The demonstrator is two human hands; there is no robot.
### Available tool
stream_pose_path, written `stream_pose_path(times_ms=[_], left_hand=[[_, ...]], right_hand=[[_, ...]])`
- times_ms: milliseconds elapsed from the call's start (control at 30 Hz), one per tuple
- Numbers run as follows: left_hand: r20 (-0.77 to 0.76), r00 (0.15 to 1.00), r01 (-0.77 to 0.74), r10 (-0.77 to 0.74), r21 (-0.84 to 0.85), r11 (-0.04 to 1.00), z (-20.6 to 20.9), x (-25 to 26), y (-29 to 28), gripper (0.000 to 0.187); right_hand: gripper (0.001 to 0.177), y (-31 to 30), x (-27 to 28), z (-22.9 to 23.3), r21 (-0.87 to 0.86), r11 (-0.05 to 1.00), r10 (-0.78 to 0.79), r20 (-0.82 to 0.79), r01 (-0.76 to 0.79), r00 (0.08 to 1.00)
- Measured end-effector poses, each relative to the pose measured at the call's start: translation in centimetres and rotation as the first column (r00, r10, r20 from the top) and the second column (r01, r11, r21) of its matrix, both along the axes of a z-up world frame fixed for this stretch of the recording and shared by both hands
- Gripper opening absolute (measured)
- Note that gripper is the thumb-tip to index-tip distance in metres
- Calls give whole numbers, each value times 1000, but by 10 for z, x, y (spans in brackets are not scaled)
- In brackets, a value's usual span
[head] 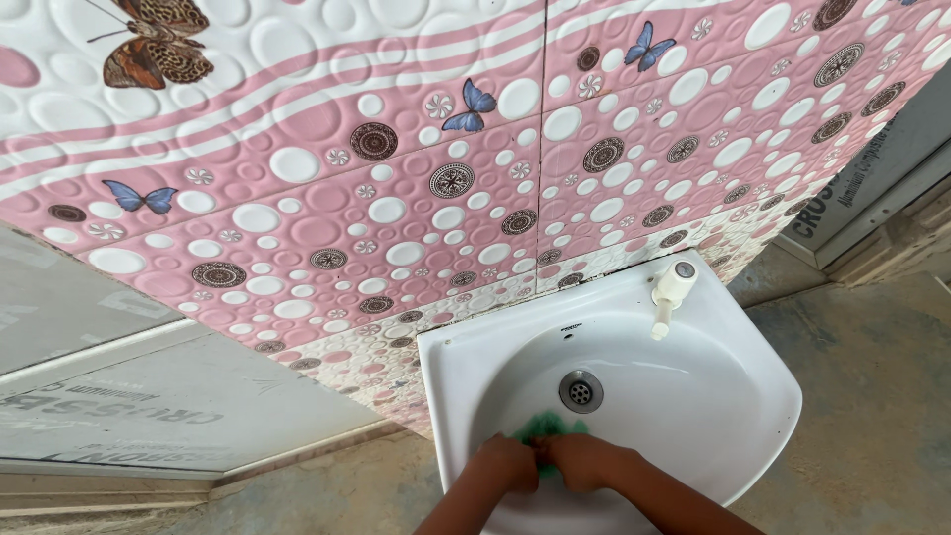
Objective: The person scrubs a white wall-mounted sink using a green sponge. They wipe the basin, rim, and faucet area repeatedly with both hands.
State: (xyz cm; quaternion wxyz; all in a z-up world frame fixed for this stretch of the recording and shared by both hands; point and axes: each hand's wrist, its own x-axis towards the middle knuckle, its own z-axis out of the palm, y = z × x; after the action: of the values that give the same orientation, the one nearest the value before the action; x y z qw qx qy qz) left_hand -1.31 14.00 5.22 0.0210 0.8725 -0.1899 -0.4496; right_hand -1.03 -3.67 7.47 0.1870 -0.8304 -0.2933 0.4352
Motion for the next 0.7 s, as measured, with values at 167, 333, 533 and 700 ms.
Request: stream_pose_path(times_ms=[167, 333, 533, 700], left_hand=[[135, 991, 3, 5, -57, 998, -53, 28, 2, 73], [145, 989, 0, 3, -17, 1000, -65, 40, 2, 53], [91, 996, 22, -24, 26, 999, -17, 14, -2, 36], [15, 998, 56, -55, -69, 996, 31, -17, 1, 35]], right_hand=[[67, 4, 31, -65, -172, 984, 104, 313, -52, 944], [72, 4, 38, -78, -244, 968, 143, 317, -66, 938], [76, 1, 18, -31, -142, 987, 106, 190, -79, 976], [73, -10, -5, 23, -32, 996, 84, 68, -82, 994]])
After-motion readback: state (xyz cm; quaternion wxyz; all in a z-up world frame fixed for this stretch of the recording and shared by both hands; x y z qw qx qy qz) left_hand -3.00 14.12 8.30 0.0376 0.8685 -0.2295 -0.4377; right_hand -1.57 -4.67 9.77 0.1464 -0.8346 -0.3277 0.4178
